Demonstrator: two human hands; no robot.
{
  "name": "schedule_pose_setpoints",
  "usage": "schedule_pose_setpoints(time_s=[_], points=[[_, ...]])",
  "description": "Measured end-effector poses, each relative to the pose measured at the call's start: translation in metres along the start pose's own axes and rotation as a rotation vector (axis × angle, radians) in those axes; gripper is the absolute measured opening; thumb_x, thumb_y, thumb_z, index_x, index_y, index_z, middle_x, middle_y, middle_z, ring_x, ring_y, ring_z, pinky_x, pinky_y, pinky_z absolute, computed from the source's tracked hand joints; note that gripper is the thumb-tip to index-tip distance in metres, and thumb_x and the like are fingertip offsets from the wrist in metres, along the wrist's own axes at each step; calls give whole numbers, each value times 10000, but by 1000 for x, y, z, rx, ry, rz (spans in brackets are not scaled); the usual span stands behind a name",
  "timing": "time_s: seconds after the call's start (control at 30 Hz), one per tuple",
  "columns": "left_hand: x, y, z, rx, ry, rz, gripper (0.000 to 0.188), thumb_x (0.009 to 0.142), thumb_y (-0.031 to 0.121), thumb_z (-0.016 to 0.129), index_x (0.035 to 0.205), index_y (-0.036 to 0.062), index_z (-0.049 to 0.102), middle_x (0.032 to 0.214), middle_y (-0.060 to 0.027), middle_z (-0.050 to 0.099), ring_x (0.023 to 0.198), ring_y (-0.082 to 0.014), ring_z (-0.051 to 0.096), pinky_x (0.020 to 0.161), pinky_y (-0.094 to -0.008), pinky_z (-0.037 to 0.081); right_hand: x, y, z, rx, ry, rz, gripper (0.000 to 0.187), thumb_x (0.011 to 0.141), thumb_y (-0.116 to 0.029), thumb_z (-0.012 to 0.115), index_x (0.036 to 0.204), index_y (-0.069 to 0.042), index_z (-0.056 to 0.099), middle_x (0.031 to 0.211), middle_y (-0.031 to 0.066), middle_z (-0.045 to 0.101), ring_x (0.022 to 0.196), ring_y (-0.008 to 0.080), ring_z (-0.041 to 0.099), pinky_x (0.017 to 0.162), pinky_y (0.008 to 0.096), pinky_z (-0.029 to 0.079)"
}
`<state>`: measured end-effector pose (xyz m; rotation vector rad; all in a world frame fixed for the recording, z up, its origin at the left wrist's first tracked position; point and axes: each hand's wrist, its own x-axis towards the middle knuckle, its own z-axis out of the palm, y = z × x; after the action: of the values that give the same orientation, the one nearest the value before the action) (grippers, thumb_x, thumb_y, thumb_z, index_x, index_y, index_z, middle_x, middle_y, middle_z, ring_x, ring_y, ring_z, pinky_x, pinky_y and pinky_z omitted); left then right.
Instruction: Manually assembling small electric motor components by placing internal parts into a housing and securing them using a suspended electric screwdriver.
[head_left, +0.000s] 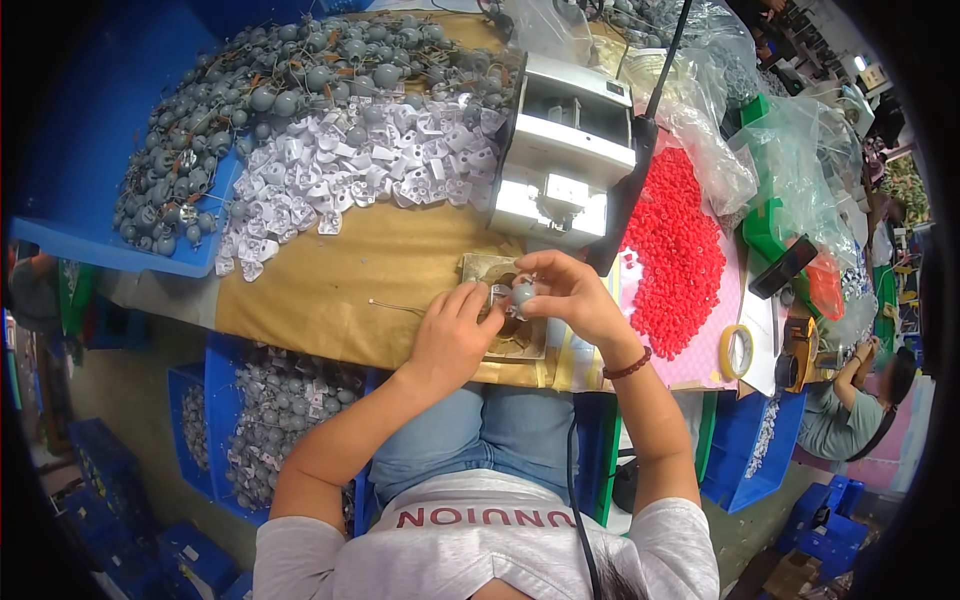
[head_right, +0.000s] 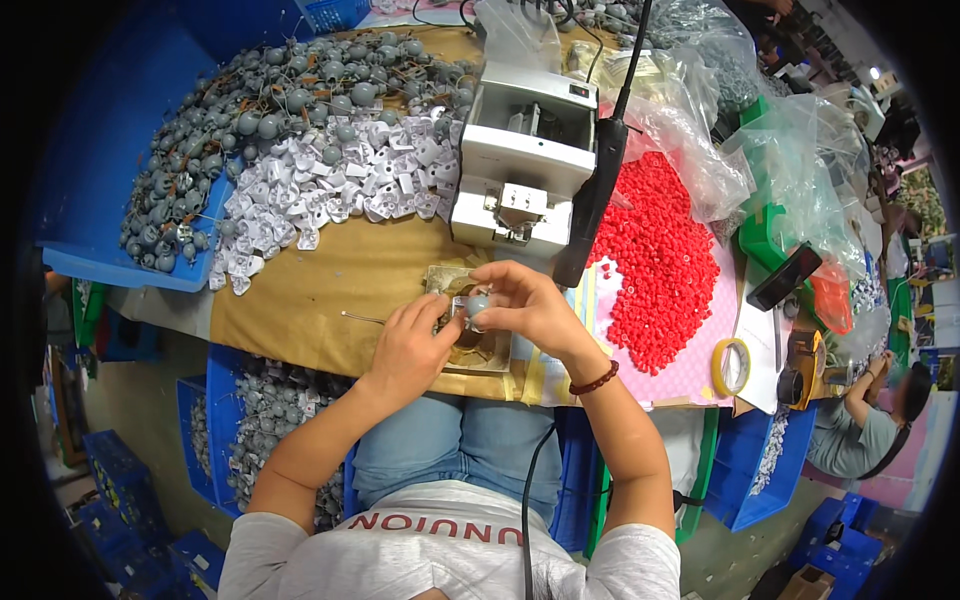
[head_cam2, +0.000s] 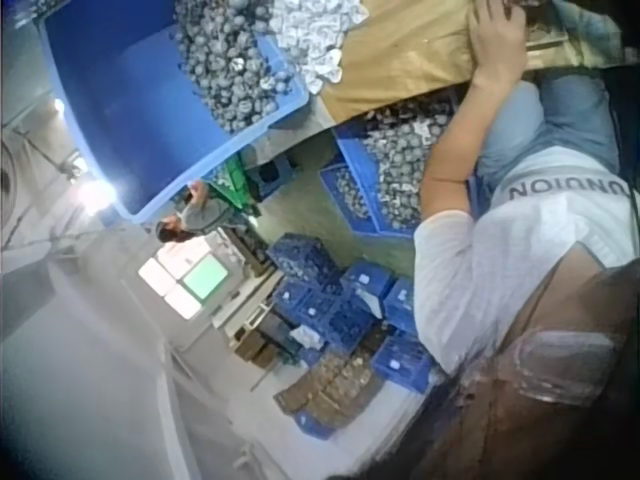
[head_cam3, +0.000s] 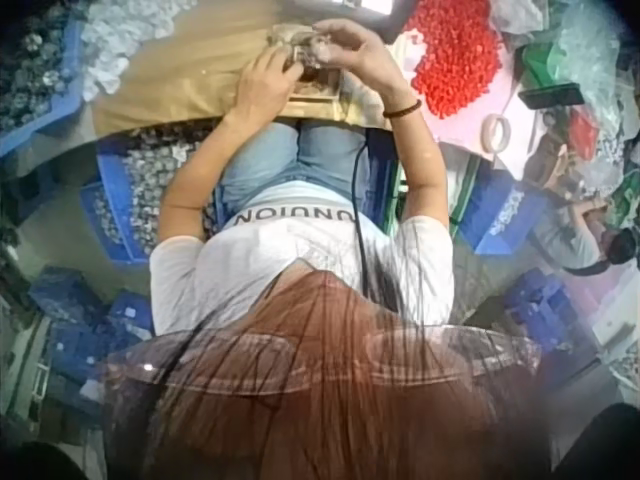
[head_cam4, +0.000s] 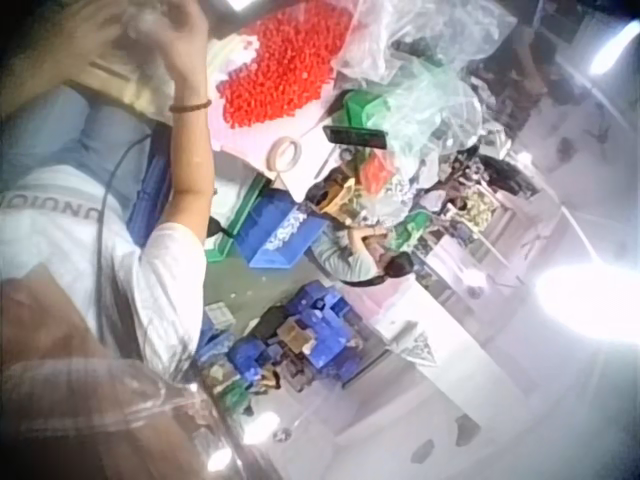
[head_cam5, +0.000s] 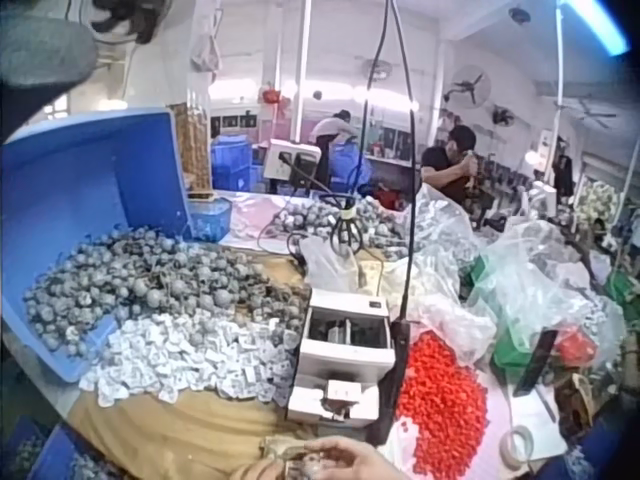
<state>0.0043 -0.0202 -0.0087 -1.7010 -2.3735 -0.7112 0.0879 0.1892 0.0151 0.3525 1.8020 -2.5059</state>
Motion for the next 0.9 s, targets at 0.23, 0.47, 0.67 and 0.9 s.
schedule_pose_setpoints(time_s=[0.23, 0.47, 0.67, 0.9], points=[[2, -4, -5, -96, -1, -20, 391, 749, 72, 717, 1137, 59, 668, 1188, -143, 616, 1153, -336, 588, 934, -434, 493, 5, -2, 8, -987, 116, -282, 487, 770, -59, 795, 1228, -55, 629, 1063, 117, 644, 968, 298, 608, 862, 382, 501], [29, 5, -8, -169, 48, -211, 370, 786, 123, 747, 1125, 74, 607, 1094, -104, 631, 1081, -330, 588, 885, -428, 502, 4, 0, 20, -996, 215, -385, 378, 783, -50, 765, 1149, -88, 678, 1116, 130, 601, 981, 340, 585, 864, 416, 487], [23, 1, 0, -232, 70, -238, 426, 777, 124, 777, 1132, 44, 555, 1068, -134, 626, 1058, -350, 581, 881, -437, 500, 11, -3, 16, -992, 81, -366, 268, 780, -46, 745, 1040, -106, 721, 1003, 106, 602, 949, 332, 586, 829, 417, 494], [26, 2, -5, -287, 49, -297, 427, 776, 110, 772, 1134, 40, 550, 1077, -142, 620, 1061, -356, 572, 881, -445, 496, 9, -10, 14, -1390, -90, -651, 200, 741, -45, 699, 916, -121, 761, 980, 70, 609, 905, 289, 574, 760, 387, 479]])
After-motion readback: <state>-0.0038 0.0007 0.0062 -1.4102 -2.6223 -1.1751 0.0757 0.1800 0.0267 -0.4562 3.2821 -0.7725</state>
